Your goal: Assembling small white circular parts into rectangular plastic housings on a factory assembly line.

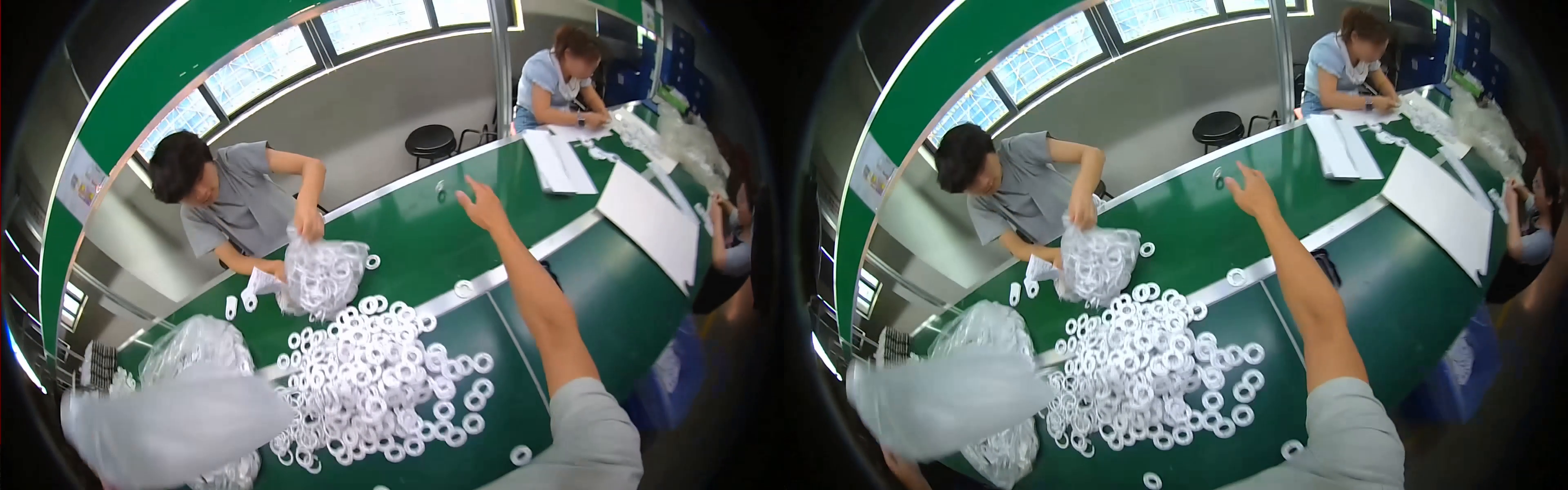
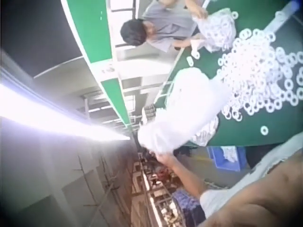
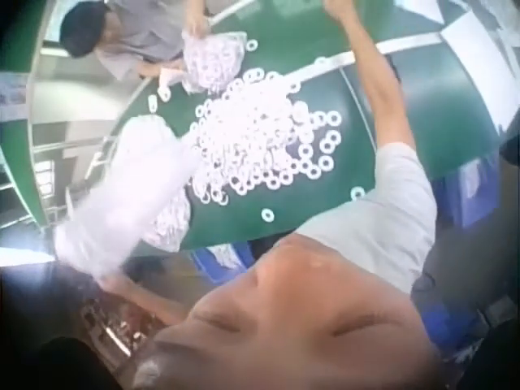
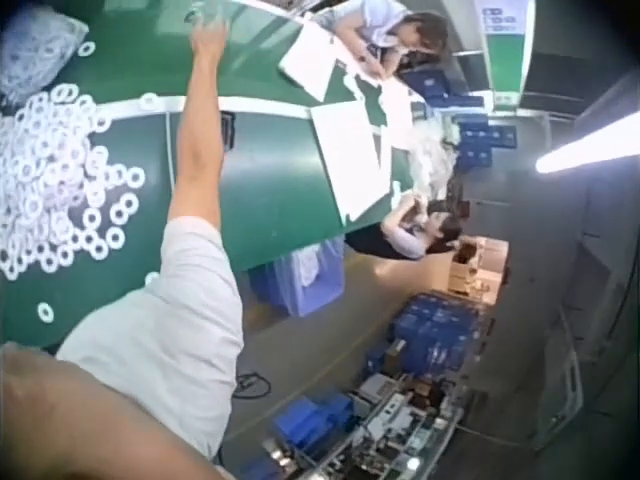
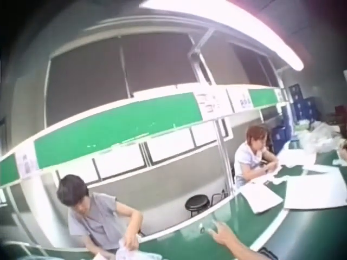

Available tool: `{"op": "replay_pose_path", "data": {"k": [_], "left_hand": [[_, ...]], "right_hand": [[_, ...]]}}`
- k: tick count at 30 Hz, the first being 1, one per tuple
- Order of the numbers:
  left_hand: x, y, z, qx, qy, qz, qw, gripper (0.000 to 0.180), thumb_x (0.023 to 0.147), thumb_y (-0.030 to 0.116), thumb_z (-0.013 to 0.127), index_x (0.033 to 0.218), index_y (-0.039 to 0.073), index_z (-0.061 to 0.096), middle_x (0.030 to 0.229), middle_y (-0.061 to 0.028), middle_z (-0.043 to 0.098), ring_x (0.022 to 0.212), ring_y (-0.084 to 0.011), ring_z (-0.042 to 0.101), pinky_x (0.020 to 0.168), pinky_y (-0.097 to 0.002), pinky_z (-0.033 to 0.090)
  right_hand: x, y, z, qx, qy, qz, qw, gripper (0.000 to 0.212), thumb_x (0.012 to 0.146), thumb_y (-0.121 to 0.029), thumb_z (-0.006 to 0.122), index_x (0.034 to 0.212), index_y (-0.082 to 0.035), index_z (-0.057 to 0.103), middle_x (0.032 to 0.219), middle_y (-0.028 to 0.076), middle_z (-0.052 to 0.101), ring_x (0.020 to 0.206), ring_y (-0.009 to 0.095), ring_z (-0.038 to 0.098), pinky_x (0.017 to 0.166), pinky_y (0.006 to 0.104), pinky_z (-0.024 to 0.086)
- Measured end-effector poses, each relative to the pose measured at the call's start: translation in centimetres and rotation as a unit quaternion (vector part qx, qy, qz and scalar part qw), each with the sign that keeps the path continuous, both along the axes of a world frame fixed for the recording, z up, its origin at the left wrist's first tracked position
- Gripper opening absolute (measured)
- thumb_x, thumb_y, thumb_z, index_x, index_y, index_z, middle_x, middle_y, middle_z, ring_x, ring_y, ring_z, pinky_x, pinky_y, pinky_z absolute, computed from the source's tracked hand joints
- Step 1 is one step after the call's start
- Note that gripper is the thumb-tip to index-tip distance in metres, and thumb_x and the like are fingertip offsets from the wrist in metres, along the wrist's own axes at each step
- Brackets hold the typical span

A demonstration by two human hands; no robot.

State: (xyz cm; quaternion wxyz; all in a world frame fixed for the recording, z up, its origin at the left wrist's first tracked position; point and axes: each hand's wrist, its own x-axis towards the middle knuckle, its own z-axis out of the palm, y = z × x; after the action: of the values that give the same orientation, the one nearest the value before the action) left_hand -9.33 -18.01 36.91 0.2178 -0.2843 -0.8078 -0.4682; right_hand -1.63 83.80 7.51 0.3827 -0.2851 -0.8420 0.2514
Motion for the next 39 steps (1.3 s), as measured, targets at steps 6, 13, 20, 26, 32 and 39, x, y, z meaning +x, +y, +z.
{"op": "replay_pose_path", "data": {"k": [6,13,20,26,32,39], "left_hand": [[2.4,0.6,-8.8,-0.026,0.142,0.099,0.985,0.04,0.094,0.023,0.046,0.127,0.001,0.051,0.121,-0.0191,0.056,0.11,-0.0331,0.055,0.097,-0.0421,0.042],[16.4,-3.3,-10.3,-0.134,0.115,0.261,0.949,0.044,0.091,0.035,0.052,0.124,0.007,0.055,0.118,-0.0209,0.059,0.107,-0.0384,0.055,0.098,-0.047,0.039],[36.6,-11.2,-4.9,-0.201,0.114,0.417,0.879,0.048,0.088,0.047,0.058,0.122,0.014,0.059,0.114,-0.0226,0.061,0.103,-0.0437,0.056,0.099,-0.0518,0.037],[29.4,-7.7,-1.8,-0.257,-0.009,0.763,0.593,0.038,0.09,0.028,0.057,0.117,0.002,0.06,0.114,-0.0192,0.061,0.11,-0.031,0.054,0.096,-0.0482,0.04],[25.5,-2.6,1.7,-0.058,-0.005,0.57,0.82,0.031,0.095,0.02,0.048,0.109,-0.003,0.062,0.109,-0.0188,0.062,0.1,-0.0297,0.058,0.087,-0.0426,0.046],[21.2,-3.7,0.1,-0.285,0.102,0.426,0.852,0.031,0.097,0.021,0.045,0.112,-0.003,0.058,0.1,-0.0134,0.061,0.09,-0.0239,0.059,0.079,-0.0365,0.048]], "right_hand": [[-12.5,2.0,-4.4,-0.063,-0.17,-0.075,0.981,0.065,0.086,-0.045,0.058,0.139,-0.012,0.042,0.151,0.018,0.024,0.134,0.037,0.032,0.11,0.0482,0.028],[-16.2,5.3,-9.6,0.161,-0.17,-0.143,0.962,0.028,0.089,-0.025,0.052,0.108,-0.006,0.06,0.121,0.017,0.049,0.115,0.037,0.048,0.098,0.0532,0.035],[-12.7,-4.5,-8.9,0.182,-0.232,-0.056,0.954,0.027,0.086,-0.006,0.045,0.107,-0.012,0.06,0.105,0.012,0.058,0.095,0.036,0.058,0.08,0.047,0.047],[-0.9,-15.9,-8.8,0.195,-0.19,0.141,0.952,0.035,0.087,-0.009,0.046,0.12,-0.013,0.059,0.117,0.01,0.062,0.103,0.038,0.059,0.088,0.0447,0.049],[10.2,-21.6,-0.2,0.015,-0.168,0.256,0.952,0.032,0.091,-0.02,0.055,0.119,-0.006,0.058,0.117,0.02,0.06,0.109,0.039,0.055,0.095,0.0434,0.043],[31.4,-33.3,-0.4,-0.034,-0.121,0.048,0.991,0.041,0.092,-0.012,0.039,0.129,0.003,0.05,0.138,0.024,0.043,0.132,0.039,0.037,0.111,0.0493,0.022]]}}
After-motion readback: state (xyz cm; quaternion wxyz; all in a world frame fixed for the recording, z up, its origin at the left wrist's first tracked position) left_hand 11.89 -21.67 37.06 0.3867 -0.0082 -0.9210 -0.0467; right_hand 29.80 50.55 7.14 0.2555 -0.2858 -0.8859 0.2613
